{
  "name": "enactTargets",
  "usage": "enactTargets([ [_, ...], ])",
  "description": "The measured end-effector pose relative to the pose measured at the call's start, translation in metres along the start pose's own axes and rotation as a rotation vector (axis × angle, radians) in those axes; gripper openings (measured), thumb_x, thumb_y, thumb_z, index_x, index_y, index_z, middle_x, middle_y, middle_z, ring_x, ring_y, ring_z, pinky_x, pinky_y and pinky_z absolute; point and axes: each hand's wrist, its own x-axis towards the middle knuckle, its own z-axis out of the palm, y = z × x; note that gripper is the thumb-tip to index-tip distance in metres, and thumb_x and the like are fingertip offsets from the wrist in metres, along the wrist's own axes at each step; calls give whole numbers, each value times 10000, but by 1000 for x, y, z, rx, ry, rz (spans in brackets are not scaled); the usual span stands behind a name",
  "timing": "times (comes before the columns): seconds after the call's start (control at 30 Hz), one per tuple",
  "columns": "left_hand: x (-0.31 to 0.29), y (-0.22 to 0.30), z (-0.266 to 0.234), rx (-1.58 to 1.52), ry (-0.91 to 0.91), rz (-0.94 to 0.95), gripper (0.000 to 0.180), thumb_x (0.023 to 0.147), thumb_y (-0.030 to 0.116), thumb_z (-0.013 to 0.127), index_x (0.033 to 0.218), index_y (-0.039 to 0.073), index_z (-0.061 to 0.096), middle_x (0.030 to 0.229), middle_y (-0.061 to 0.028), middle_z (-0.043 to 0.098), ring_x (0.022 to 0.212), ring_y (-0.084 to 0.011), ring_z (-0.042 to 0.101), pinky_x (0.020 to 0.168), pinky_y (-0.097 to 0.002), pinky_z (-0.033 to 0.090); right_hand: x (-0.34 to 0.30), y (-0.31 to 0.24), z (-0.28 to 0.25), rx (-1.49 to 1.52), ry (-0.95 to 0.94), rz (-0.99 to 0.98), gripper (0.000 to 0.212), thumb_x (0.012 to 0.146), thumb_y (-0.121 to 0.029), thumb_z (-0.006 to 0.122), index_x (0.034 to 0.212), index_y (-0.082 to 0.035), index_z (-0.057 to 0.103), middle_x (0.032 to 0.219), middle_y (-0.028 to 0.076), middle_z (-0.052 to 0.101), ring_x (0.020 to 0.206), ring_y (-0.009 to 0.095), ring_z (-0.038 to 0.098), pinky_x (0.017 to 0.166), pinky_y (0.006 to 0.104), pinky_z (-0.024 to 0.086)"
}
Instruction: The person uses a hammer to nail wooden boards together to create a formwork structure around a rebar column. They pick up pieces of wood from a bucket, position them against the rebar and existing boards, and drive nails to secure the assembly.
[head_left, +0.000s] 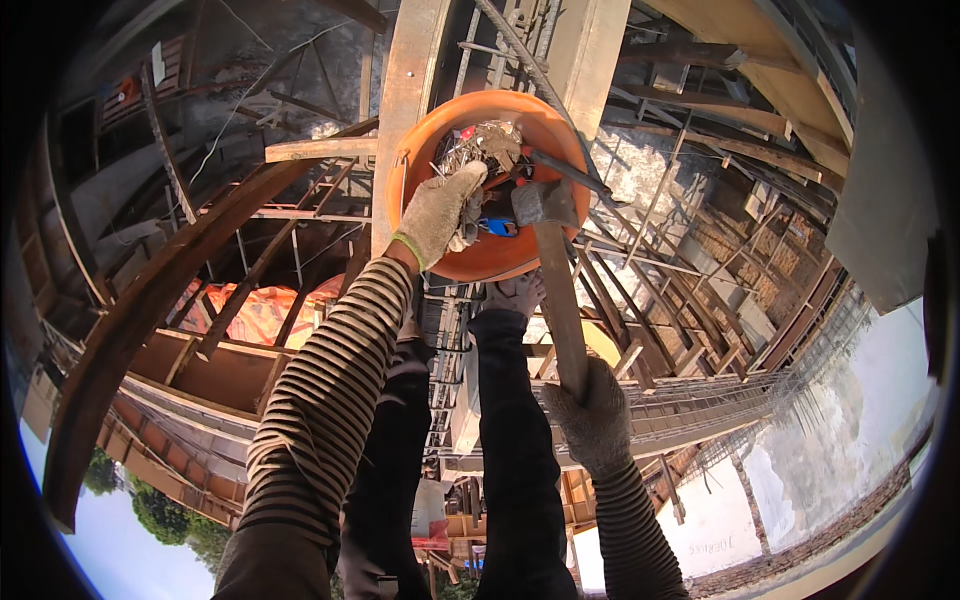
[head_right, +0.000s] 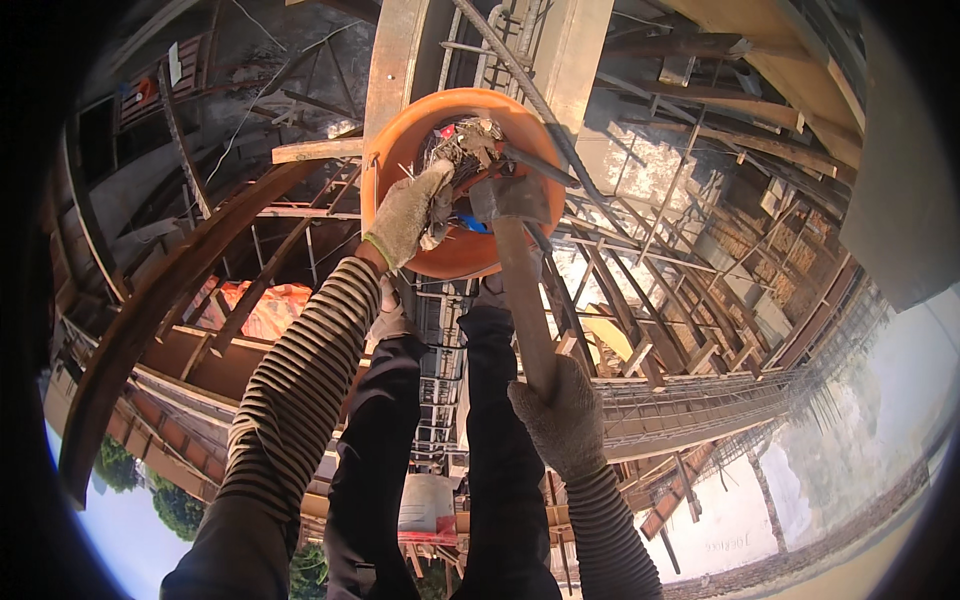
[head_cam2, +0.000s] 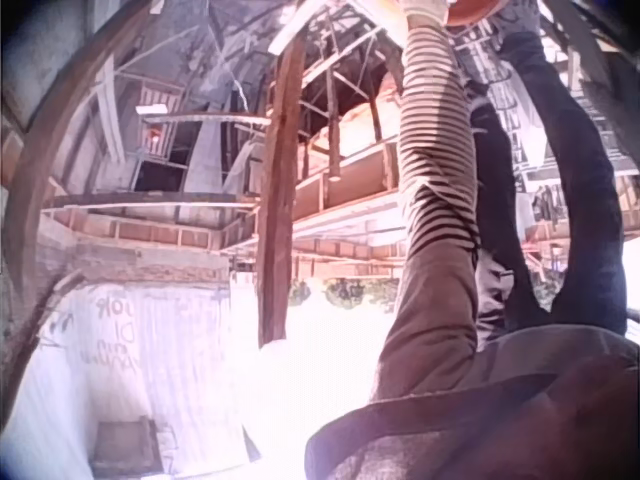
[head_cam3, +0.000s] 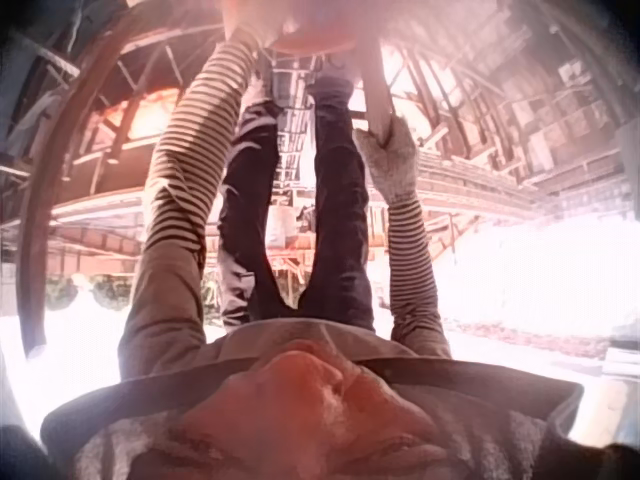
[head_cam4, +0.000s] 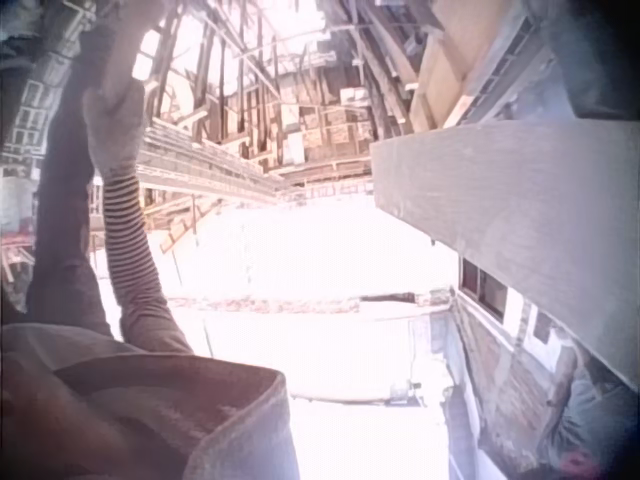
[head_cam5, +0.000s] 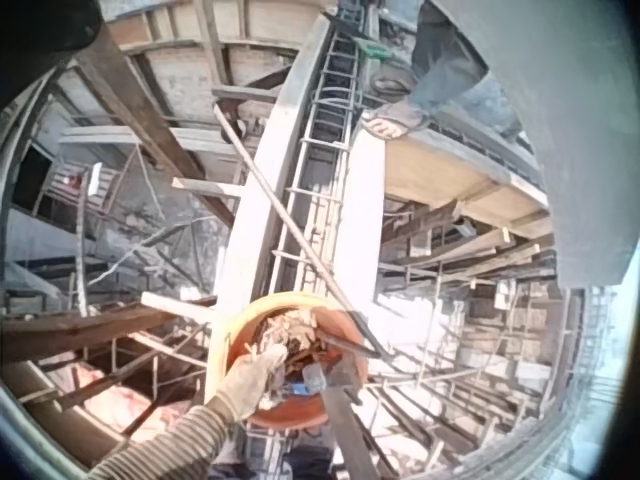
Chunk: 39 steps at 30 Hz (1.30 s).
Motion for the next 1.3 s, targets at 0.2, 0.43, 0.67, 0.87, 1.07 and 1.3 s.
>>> enactTargets([
  [0.2,-38,5,-21,-71,39,3,301,1038,371,611,866,129,658,661,46,589,517,-75,554,449,-225,431,12,5,-1,-232,35,-163,390,856,-299,771,1063,-32,577,830,183,656,722,354,696,640,457,558],
  [0.43,-91,6,-38,-176,9,-53,264,1071,333,547,933,136,653,694,47,595,526,-76,556,472,-234,452,52,-11,-2,-603,117,-362,401,851,-269,734,1148,-40,591,896,172,686,757,348,714,655,438,588],
  [0.67,-136,-12,-52,-384,34,-202,224,1072,280,549,1009,109,680,771,19,662,625,-94,645,524,-233,518,127,-22,16,-802,94,-465,474,853,-249,695,1254,-40,552,953,187,698,844,349,723,745,477,595],
  [0.87,-183,-29,-75,-308,1,-12,199,1073,230,543,1095,67,655,829,-2,661,713,-87,673,604,-198,559,126,-71,12,-841,-145,-159,593,841,-401,748,1275,-57,536,1088,185,698,1013,375,709,862,487,573],
  [1.07,-236,-14,-82,867,14,564,285,999,181,586,1228,10,586,1070,-89,680,1005,-220,677,896,-312,540,109,-83,5,-758,184,-515,539,819,-404,792,1175,-50,596,982,168,676,909,372,695,775,473,566],
  [1.3,-336,1,-71,-612,-110,-69,257,1084,248,522,1091,38,669,847,-29,696,712,-137,696,629,-277,593,32,-126,10,-242,-31,-726,376,925,-292,749,1152,-26,610,1011,172,692,934,350,700,824,435,563],
])
